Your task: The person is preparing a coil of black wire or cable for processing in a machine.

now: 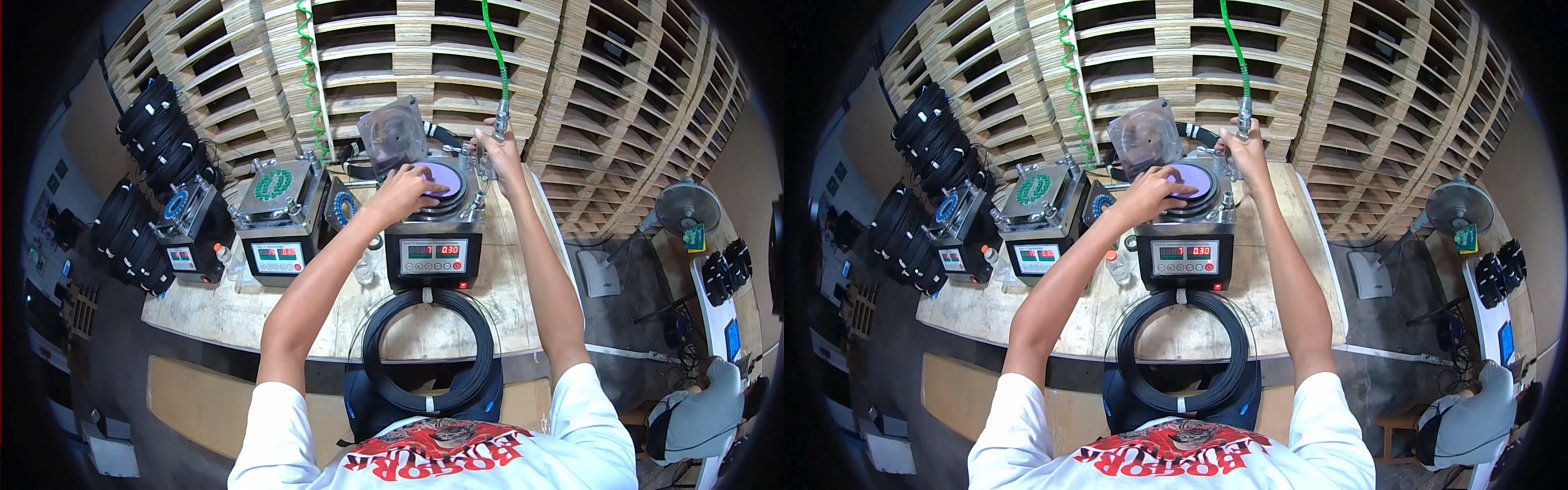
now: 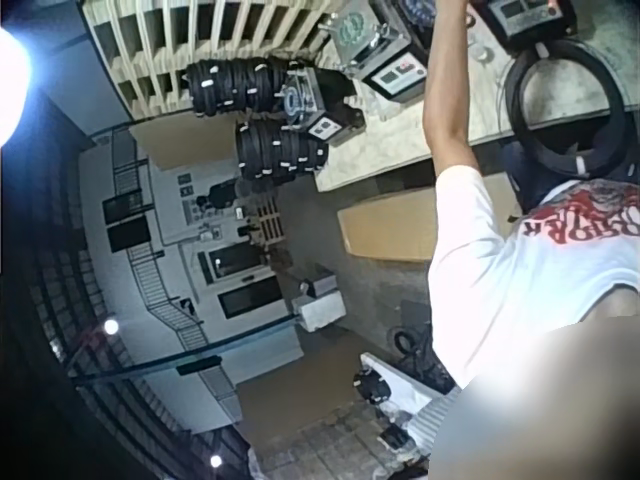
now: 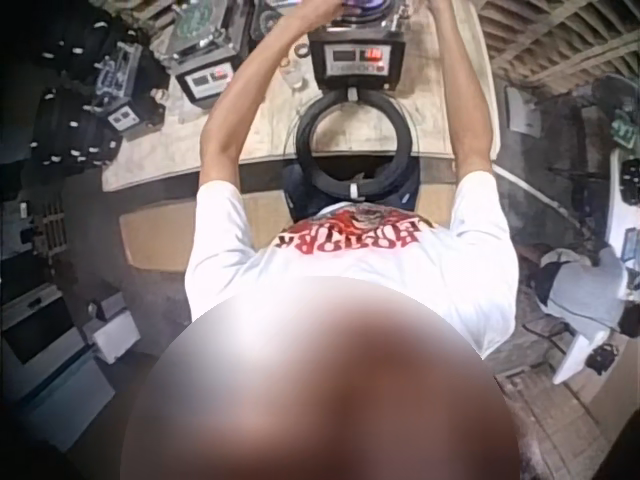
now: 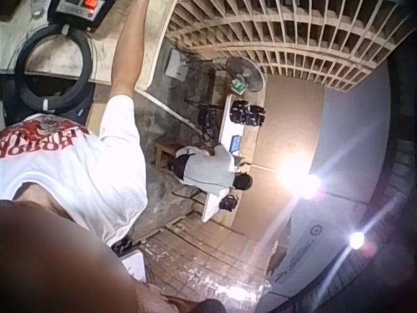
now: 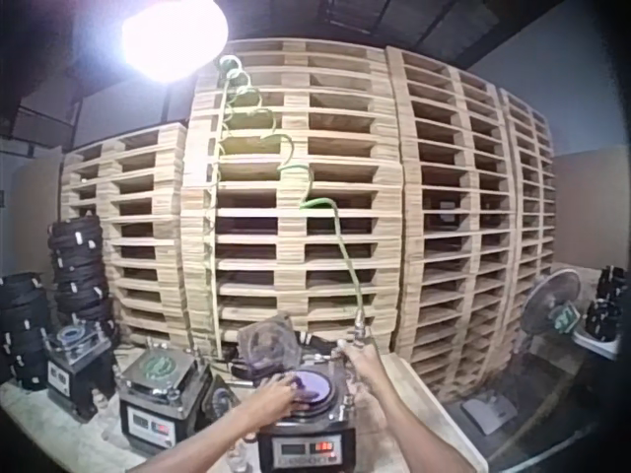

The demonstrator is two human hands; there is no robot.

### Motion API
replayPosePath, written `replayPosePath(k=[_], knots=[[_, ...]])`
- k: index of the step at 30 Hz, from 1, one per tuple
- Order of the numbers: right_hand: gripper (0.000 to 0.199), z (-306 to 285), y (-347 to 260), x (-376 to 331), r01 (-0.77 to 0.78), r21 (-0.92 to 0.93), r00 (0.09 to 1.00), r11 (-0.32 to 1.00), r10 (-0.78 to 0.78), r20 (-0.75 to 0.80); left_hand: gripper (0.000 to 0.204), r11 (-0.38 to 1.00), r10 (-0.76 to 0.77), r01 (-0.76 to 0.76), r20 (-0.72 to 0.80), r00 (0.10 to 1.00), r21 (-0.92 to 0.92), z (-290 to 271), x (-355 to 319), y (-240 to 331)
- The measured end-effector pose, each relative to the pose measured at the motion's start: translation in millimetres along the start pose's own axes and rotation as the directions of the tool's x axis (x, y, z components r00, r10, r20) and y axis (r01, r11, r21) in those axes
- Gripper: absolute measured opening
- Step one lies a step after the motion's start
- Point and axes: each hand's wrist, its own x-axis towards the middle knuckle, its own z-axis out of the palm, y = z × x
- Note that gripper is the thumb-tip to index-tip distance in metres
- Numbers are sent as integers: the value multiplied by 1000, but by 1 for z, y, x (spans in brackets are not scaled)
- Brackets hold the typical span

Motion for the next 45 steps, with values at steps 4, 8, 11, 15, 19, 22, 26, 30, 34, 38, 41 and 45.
replayPosePath(k=[4,8,11,15,19,22,26,30,34,38,41,45], knots=[[36,-21,-2,7,-54,51,998,997,54,15,36,992,22,-4,140,990,-127,5,9,-11],[35,-26,-4,7,-62,23,998,998,61,18,37,984,47,-9,208,977,-178,1,13,-12],[36,-22,-6,5,-86,67,996,994,84,21,37,990,21,6,192,981,-139,-4,13,-5],[38,-19,-7,4,-148,89,988,985,143,63,33,993,17,6,180,983,-122,-6,10,-4],[40,-4,-19,3,-220,91,963,971,201,179,41,978,2,28,145,989,-205,0,5,-21],[41,8,-25,8,-211,40,936,977,190,297,53,851,-119,146,85,989,-504,2,3,-32],[41,25,-31,7,-271,-87,809,959,276,519,59,531,-355,193,-10,935,-825,-27,9,-21],[56,56,-39,-9,-169,-174,722,970,242,648,60,462,-378,173,-17,926,-870,-79,6,-6],[51,53,-32,-13,-185,-186,765,965,261,589,57,534,-508,278,-41,860,-798,-117,-1,-36],[34,22,18,-7,79,-427,931,901,86,355,44,531,-645,408,-42,763,-743,-167,-1,-59],[26,13,48,-22,217,-589,971,778,-109,213,22,389,-696,469,80,713,-793,-195,-6,-95],[25,19,50,-33,232,-719,971,655,-199,133,29,170,-734,413,164,659,-895,-199,-2,-147]])
